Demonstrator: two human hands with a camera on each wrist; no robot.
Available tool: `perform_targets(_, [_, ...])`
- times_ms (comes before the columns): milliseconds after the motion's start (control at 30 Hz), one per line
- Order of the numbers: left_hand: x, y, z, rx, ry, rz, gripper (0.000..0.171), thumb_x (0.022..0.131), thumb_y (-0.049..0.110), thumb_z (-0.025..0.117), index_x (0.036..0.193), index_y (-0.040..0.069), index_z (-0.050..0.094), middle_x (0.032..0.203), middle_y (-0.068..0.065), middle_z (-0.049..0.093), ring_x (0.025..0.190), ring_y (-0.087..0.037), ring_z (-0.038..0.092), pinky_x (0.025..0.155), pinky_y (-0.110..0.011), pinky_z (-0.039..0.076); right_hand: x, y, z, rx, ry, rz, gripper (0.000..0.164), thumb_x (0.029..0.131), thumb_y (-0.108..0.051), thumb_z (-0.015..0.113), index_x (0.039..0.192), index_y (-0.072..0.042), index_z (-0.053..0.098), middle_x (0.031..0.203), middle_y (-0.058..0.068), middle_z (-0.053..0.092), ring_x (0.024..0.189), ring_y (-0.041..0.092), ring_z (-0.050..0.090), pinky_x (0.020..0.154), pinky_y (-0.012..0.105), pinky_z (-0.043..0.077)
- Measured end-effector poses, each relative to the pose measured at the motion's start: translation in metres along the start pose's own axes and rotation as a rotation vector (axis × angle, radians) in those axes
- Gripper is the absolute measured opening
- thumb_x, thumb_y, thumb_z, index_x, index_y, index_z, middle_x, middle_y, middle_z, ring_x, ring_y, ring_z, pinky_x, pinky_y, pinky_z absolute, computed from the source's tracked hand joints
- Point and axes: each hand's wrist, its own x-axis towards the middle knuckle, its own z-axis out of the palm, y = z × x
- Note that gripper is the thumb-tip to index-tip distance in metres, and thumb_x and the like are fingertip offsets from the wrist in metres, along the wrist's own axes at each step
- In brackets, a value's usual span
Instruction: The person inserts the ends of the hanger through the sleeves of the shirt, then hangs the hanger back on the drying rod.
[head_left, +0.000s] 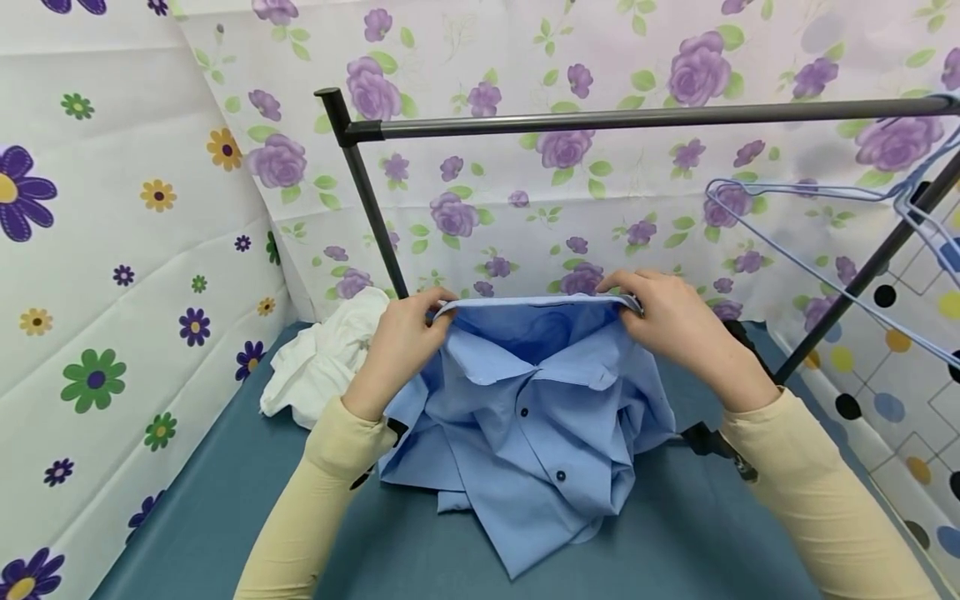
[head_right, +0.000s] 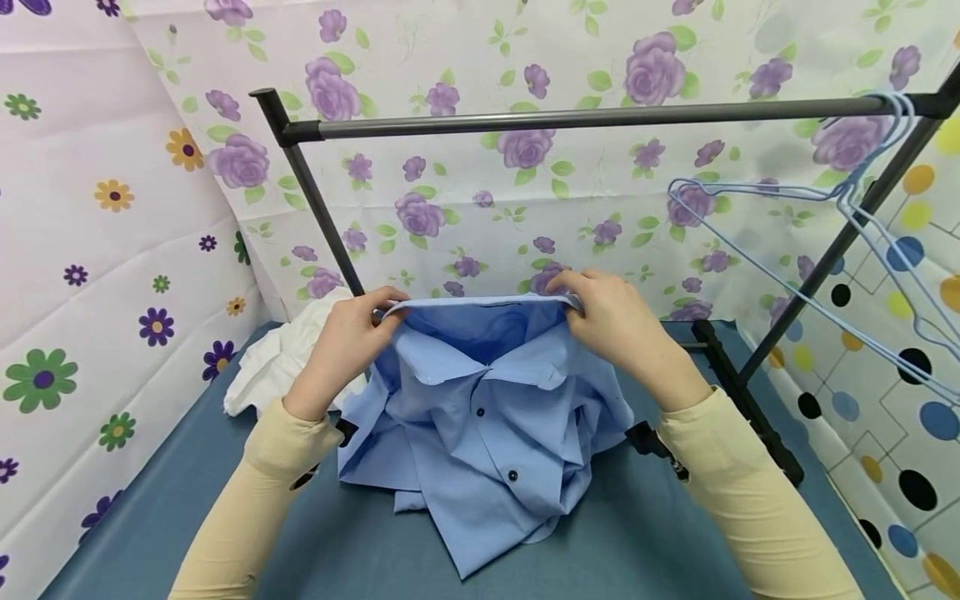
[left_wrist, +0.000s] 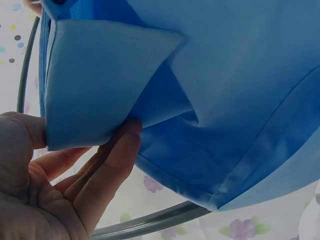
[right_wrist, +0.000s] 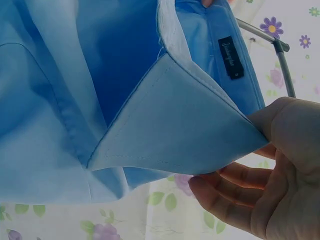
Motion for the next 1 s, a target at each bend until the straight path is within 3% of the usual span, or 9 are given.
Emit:
perform_targets(67, [-0.001,-0.001,0.001,-0.006,-0.002,0.008,0.017,0.099,0.013,0.062,0.111,0.009,0.074,0.098,-0.014,0.074,0.055,-0.018,0.054,0.053,-0.034,0.042,0.000,0.000,0.000,0.003,-0.002,0.001,0.035,0.096,0.001,0.055,0.127,-0.011,0.066,0.119,0.020,0.065,0.079,0.028,0.056,0.064,0.040,0.040])
perform_targets(167, [-0.002,-0.002,0.001,0.001,-0.020,0.038,0.013,0.099,0.016,0.063,0.103,0.008,0.072,0.078,-0.008,0.067,0.053,-0.017,0.048,0.053,-0.034,0.040,-0.001,-0.001,-0.001,0.029,-0.012,0.000,0.034,0.096,-0.001,0.057,0.128,-0.010,0.065,0.113,0.020,0.065,0.081,0.028,0.058,0.064,0.041,0.043])
perform_targets(300, [-0.006,-0.001,0.001,0.002,-0.049,0.079,0.029,0.101,0.029,0.063,0.079,0.010,0.058,0.056,0.002,0.040,0.047,-0.015,0.036,0.050,-0.032,0.033,-0.002,-0.002,-0.001,0.083,-0.023,-0.015,0.027,0.099,-0.015,0.064,0.125,-0.010,0.066,0.097,0.013,0.068,0.072,0.022,0.061,0.061,0.038,0.047])
perform_targets(433, [-0.009,0.005,0.002,-0.021,-0.037,0.109,0.048,0.103,0.031,0.060,0.064,0.015,0.037,0.053,0.005,0.028,0.044,-0.013,0.027,0.048,-0.030,0.028,-0.002,-0.006,0.000,0.088,0.012,-0.048,0.017,0.102,-0.029,0.063,0.103,-0.012,0.069,0.068,0.002,0.055,0.055,0.016,0.050,0.053,0.033,0.040])
perform_targets(567, [-0.010,0.013,0.004,-0.039,-0.019,0.130,0.051,0.103,0.024,0.059,0.061,0.017,0.032,0.053,0.006,0.024,0.044,-0.012,0.026,0.048,-0.029,0.028,0.000,-0.010,0.005,0.075,0.081,-0.084,0.029,0.104,-0.029,0.060,0.078,-0.015,0.057,0.056,-0.003,0.036,0.046,0.013,0.037,0.050,0.031,0.032])
perform_targets(1000, [-0.009,0.018,0.013,-0.013,0.098,0.168,0.051,0.102,0.016,0.058,0.058,0.017,0.031,0.051,0.007,0.023,0.043,-0.009,0.021,0.045,-0.028,0.024,0.002,-0.014,0.014,0.069,0.117,-0.084,0.029,0.102,-0.026,0.062,0.076,-0.014,0.060,0.054,-0.003,0.038,0.045,0.013,0.038,0.049,0.031,0.034])
